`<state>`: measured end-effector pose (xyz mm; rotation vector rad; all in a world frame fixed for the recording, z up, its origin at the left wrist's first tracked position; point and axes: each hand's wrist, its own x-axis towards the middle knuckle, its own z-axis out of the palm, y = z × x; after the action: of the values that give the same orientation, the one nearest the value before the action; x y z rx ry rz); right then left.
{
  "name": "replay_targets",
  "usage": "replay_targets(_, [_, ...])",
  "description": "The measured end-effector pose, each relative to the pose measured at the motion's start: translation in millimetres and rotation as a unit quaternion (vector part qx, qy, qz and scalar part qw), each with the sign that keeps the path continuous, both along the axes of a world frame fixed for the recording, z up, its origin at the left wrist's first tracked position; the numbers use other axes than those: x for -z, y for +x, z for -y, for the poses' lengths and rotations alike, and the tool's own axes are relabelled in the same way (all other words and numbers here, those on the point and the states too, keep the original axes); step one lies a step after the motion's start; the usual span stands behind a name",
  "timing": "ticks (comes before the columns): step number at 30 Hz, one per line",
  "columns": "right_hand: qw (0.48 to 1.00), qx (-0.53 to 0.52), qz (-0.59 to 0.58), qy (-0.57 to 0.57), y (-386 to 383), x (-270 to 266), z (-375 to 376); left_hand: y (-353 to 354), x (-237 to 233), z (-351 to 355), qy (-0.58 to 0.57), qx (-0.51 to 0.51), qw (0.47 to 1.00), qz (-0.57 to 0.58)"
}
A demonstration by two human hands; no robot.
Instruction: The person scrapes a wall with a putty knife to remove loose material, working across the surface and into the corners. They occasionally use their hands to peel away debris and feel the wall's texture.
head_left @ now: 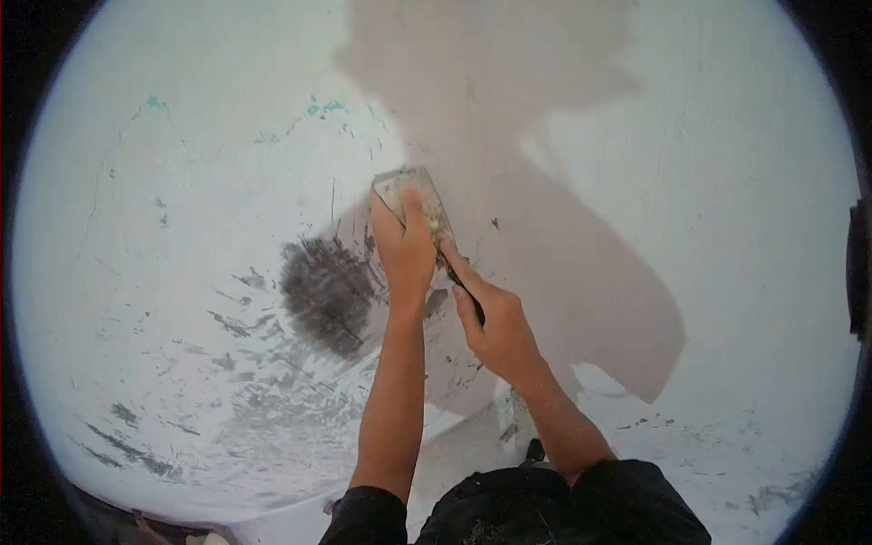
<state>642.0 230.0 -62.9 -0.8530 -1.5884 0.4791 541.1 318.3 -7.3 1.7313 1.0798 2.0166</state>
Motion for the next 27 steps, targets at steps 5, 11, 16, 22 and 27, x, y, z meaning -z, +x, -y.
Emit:
replay_targets(5, [0.998, 0.066, 0.006, 0.001, -10, -12, -15, 3, -22, -9, -0.007, 0.008, 0.998, -0.065])
replay_targets(11, [0.998, 0.067, -0.009, 0.019, -11, -15, 20, -1, -23, 12, 0.006, 0.052, 0.998, -0.037])
replay_targets(16, [0.995, 0.022, 0.033, -0.087, 8, 41, 75, -23, 60, 66, -0.138, 0.172, 0.975, 0.009])
replay_targets(22, [0.922, -0.067, 0.163, -0.343, 29, 165, 140, -89, 236, 152, -0.465, 0.231, 0.854, 0.039])
replay_targets(27, [0.906, -0.107, 0.158, -0.378, 24, 175, 165, -103, 260, 225, -0.600, 0.152, 0.771, 0.153])
